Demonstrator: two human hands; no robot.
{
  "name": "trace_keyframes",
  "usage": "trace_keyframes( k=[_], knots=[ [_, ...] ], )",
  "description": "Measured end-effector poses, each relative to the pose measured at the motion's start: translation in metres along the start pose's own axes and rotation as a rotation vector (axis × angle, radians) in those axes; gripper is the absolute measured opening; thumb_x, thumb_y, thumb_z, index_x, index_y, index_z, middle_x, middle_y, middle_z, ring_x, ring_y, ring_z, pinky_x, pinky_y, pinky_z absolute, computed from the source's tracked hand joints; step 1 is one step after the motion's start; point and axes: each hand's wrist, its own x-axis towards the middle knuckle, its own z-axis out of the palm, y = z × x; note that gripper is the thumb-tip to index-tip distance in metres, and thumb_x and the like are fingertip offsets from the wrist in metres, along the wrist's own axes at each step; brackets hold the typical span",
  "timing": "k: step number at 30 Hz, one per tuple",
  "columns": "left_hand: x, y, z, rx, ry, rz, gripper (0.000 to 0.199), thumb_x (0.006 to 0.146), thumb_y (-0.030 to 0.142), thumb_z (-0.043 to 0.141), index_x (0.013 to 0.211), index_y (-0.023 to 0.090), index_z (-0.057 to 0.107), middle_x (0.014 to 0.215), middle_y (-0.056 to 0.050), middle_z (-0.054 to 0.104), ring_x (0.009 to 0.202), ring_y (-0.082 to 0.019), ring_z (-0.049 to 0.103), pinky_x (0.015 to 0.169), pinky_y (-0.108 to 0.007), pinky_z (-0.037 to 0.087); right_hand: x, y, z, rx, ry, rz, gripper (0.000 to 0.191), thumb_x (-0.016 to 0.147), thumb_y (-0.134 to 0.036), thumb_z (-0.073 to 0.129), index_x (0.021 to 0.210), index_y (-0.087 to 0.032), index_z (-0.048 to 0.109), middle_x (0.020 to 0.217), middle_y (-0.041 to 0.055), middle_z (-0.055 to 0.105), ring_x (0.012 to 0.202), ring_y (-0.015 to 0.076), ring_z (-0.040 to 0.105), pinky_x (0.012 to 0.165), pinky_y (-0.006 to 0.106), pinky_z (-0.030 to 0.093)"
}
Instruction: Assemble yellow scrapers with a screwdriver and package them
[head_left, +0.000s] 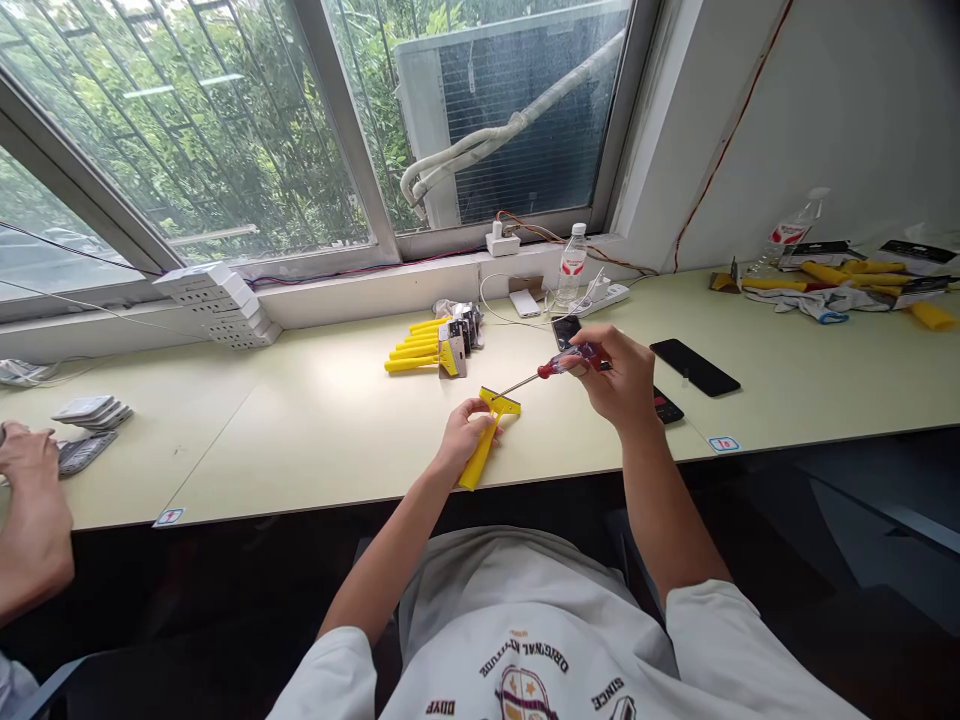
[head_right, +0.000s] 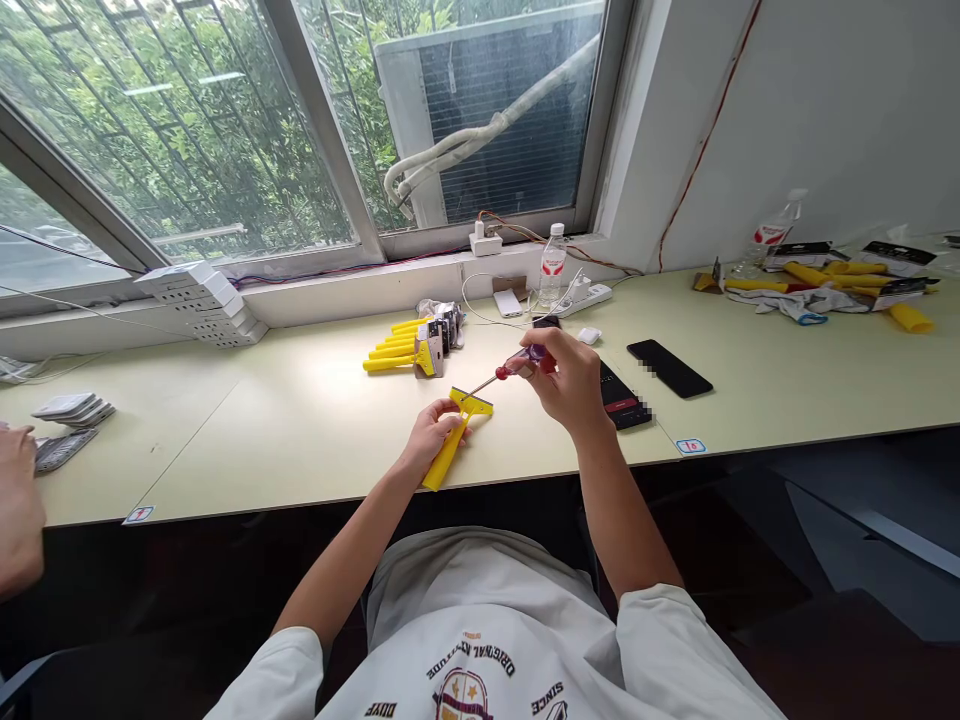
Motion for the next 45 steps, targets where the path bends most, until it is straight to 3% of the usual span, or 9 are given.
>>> trace_keyframes(
  k=[9,15,18,21,24,27,32,36,45],
  knots=[
    [0.001,-0.001,-0.001,-0.003,-0.002,0.000,0.040,0.083,0.026,0.084,0.119,0.019,0.069,0.138,-0.015,0.073,0.082,-0.019,0.080,0.066,-0.030,0.064,0.002,-0.007,-0.015,0.076,-0.259,-0.067,0.034,0.115,-0.050,0.052,0.132,-0.033,0.075,0.093,0.0038,0.067,0.073,0.0207,0.061,0.071,0.039,0.052],
    [0.002,-0.002,-0.001,-0.002,-0.008,-0.001,0.040,0.084,0.027,0.084,0.119,0.018,0.068,0.138,-0.015,0.073,0.081,-0.018,0.079,0.065,-0.029,0.064,0.003,-0.008,-0.014,0.038,-0.191,-0.055,0.030,0.112,-0.050,0.060,0.129,-0.034,0.078,0.090,0.0028,0.070,0.074,0.0216,0.063,0.070,0.039,0.052],
    [0.002,-0.002,-0.001,-0.004,-0.008,0.000,0.039,0.085,0.027,0.084,0.119,0.018,0.067,0.139,-0.015,0.073,0.081,-0.018,0.079,0.065,-0.028,0.064,0.003,-0.006,-0.010,0.021,-0.125,-0.017,0.030,0.106,-0.058,0.070,0.111,-0.030,0.079,0.085,0.0021,0.072,0.070,0.0199,0.064,0.065,0.036,0.051],
    [0.001,-0.002,-0.001,0.006,-0.005,-0.002,0.040,0.085,0.028,0.084,0.120,0.018,0.067,0.139,-0.016,0.073,0.082,-0.018,0.079,0.065,-0.028,0.064,0.001,-0.003,-0.006,0.001,-0.070,0.024,0.043,0.099,-0.069,0.075,0.092,-0.026,0.073,0.074,0.0001,0.068,0.060,0.0170,0.057,0.057,0.034,0.045],
    [0.001,-0.002,-0.001,0.012,-0.010,0.005,0.040,0.085,0.028,0.083,0.120,0.019,0.067,0.141,-0.015,0.072,0.082,-0.018,0.080,0.066,-0.028,0.065,0.000,0.000,-0.004,-0.026,-0.047,0.019,0.050,0.099,-0.073,0.074,0.083,-0.026,0.067,0.068,-0.0012,0.063,0.056,0.0158,0.051,0.056,0.034,0.041],
    [0.000,-0.001,0.000,0.015,-0.009,0.006,0.041,0.084,0.028,0.084,0.120,0.019,0.067,0.142,-0.015,0.071,0.082,-0.017,0.080,0.067,-0.028,0.065,0.000,0.000,-0.004,-0.033,-0.068,0.015,0.046,0.102,-0.072,0.069,0.092,-0.027,0.070,0.074,0.0000,0.066,0.060,0.0180,0.055,0.060,0.035,0.044],
    [-0.001,-0.001,0.000,0.015,-0.002,0.004,0.039,0.084,0.027,0.083,0.119,0.019,0.067,0.140,-0.015,0.071,0.082,-0.018,0.079,0.066,-0.028,0.064,0.002,-0.005,-0.006,0.048,-0.210,0.013,0.032,0.113,-0.059,0.055,0.111,-0.030,0.069,0.095,0.0039,0.069,0.080,0.0220,0.068,0.073,0.039,0.055],
    [-0.002,0.001,0.001,0.015,0.000,0.002,0.037,0.085,0.026,0.081,0.119,0.019,0.067,0.141,-0.015,0.071,0.081,-0.017,0.079,0.065,-0.029,0.064,0.002,-0.007,-0.010,0.096,-0.295,-0.007,0.024,0.110,-0.053,0.058,0.113,-0.030,0.065,0.109,0.0055,0.067,0.089,0.0235,0.069,0.076,0.041,0.059],
    [-0.005,0.005,0.002,0.042,-0.012,0.032,0.035,0.086,0.026,0.081,0.118,0.018,0.068,0.143,-0.015,0.070,0.077,-0.016,0.077,0.064,-0.029,0.063,0.001,-0.001,0.000,0.010,-0.163,-0.016,0.022,0.107,-0.052,0.069,0.112,-0.030,0.067,0.101,0.0034,0.068,0.077,0.0187,0.068,0.067,0.034,0.059]
  ],
)
